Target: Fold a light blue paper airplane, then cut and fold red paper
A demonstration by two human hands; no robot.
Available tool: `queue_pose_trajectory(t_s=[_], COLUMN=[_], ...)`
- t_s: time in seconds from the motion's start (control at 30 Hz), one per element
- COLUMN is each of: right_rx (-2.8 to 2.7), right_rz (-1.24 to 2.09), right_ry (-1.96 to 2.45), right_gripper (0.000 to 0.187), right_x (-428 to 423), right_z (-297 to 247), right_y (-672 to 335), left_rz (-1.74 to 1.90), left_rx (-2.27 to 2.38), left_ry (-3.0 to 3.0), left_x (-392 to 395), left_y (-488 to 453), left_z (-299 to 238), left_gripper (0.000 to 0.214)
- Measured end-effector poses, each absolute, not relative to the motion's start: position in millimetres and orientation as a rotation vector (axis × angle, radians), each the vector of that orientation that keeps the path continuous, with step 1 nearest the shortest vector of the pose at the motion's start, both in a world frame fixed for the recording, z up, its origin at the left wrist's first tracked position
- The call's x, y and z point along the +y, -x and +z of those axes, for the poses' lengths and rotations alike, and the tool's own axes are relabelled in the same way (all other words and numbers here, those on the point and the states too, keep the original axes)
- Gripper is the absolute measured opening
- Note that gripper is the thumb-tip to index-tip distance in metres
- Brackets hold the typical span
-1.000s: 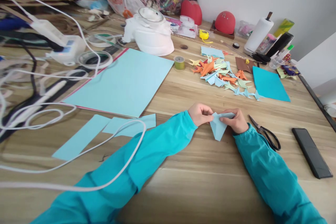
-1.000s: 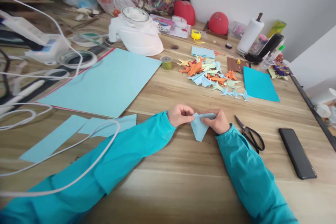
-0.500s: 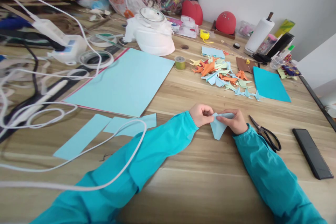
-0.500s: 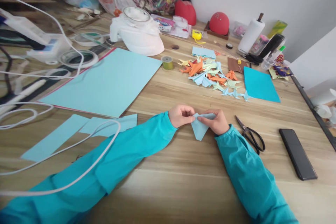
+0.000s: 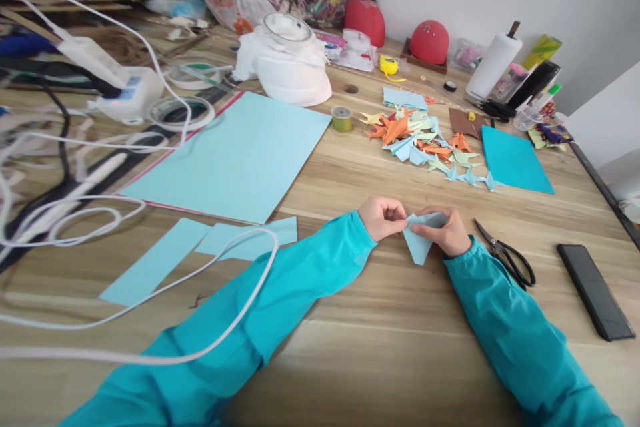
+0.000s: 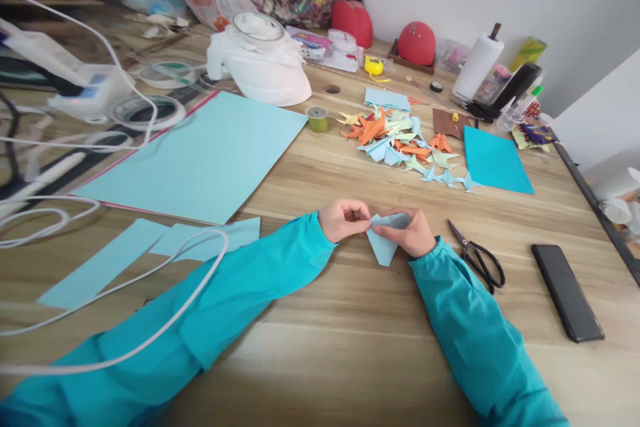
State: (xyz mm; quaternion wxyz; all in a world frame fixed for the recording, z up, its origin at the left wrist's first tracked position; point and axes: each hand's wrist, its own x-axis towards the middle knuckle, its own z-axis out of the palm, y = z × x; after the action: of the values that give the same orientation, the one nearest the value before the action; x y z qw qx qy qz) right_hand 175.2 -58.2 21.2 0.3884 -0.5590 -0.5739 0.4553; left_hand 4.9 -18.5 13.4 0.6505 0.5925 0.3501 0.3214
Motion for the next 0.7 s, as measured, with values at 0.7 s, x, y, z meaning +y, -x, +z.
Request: queue_pose_trajectory(t_s=[0.7], right_rx=[-1.354], right_rz=[1.26], right_ry=[1.434], right_gripper=[0.027], right_x=[-58.3], right_z=[22.7], right_y=[-180.0], left_rz=[0.601], left_rx=[0.709], left_ry=[-1.308], left_x=[-18.8], left_y=[-3.3], left_z=[15.0], left_gripper=[0.004])
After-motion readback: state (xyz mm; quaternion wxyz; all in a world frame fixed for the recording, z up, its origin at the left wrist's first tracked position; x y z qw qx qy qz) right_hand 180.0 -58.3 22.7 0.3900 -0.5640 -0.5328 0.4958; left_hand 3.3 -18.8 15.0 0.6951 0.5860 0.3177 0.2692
